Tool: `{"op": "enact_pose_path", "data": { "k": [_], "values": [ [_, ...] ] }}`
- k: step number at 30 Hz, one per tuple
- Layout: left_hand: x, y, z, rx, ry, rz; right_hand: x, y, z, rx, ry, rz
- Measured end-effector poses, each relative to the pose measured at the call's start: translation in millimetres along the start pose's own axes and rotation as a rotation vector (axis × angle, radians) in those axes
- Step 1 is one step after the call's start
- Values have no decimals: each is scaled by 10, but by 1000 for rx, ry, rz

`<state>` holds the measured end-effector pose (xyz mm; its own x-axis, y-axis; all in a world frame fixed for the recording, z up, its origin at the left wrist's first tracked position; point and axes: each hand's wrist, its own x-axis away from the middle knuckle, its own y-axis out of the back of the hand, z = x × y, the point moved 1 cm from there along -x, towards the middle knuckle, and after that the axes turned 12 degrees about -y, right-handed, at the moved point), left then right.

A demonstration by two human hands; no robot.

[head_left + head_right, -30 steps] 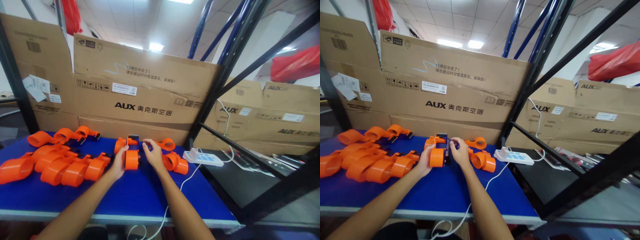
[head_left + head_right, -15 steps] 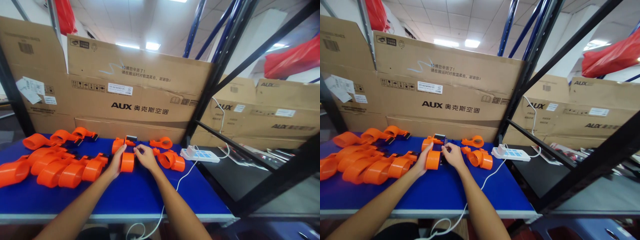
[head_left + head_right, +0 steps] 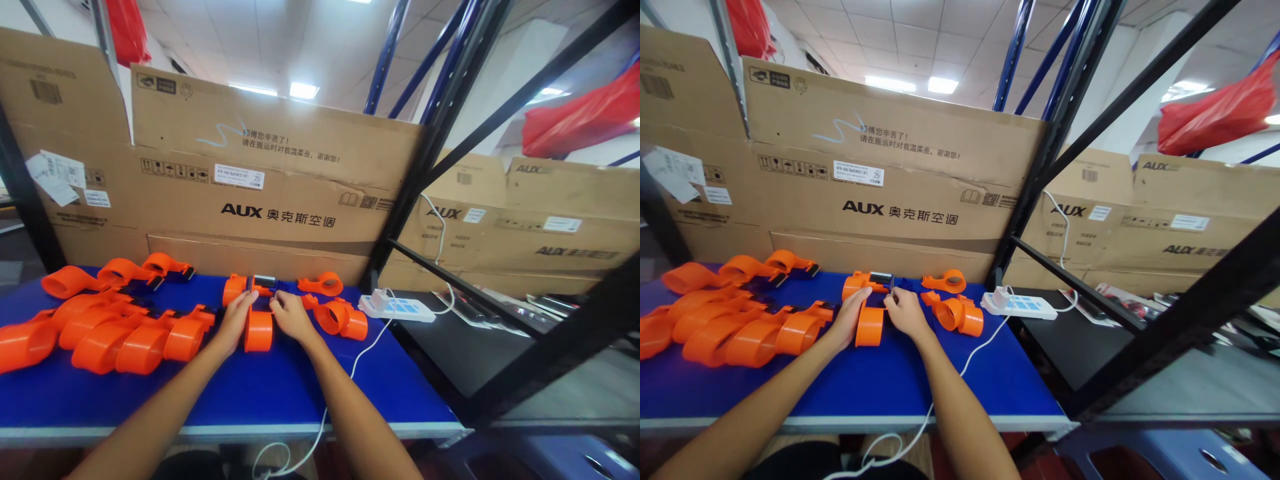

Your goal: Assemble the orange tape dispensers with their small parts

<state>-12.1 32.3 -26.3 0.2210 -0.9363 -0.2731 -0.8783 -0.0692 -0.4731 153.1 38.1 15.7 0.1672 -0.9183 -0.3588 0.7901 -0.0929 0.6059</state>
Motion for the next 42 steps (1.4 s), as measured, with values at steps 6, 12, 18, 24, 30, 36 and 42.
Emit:
{"op": "enact_pose_path", "data": {
  "k": [6, 12, 18, 24, 30, 36, 42],
  "values": [
    [-6, 5, -10, -41, -72, -11, 24, -17, 37, 27, 11, 6],
    [-32, 25, -25, -77, -134, 9, 47, -70, 60, 33, 17, 22],
    [-31, 16, -56, -71, -139, 24, 29, -67, 48, 24, -8, 0],
    [-37, 1, -71, -28, -117, 16, 22, -98, 43, 2, -38, -23],
    [-38, -5, -59, 12, -99, 0, 26, -119, 42, -23, -44, -34],
    [-22, -5, -53, 69, -43, -9, 16, -127, 11, -48, -32, -34],
    [26, -29, -97, 157, 98, 36, 21, -184, -6, -64, -23, -27]
  ]
}}
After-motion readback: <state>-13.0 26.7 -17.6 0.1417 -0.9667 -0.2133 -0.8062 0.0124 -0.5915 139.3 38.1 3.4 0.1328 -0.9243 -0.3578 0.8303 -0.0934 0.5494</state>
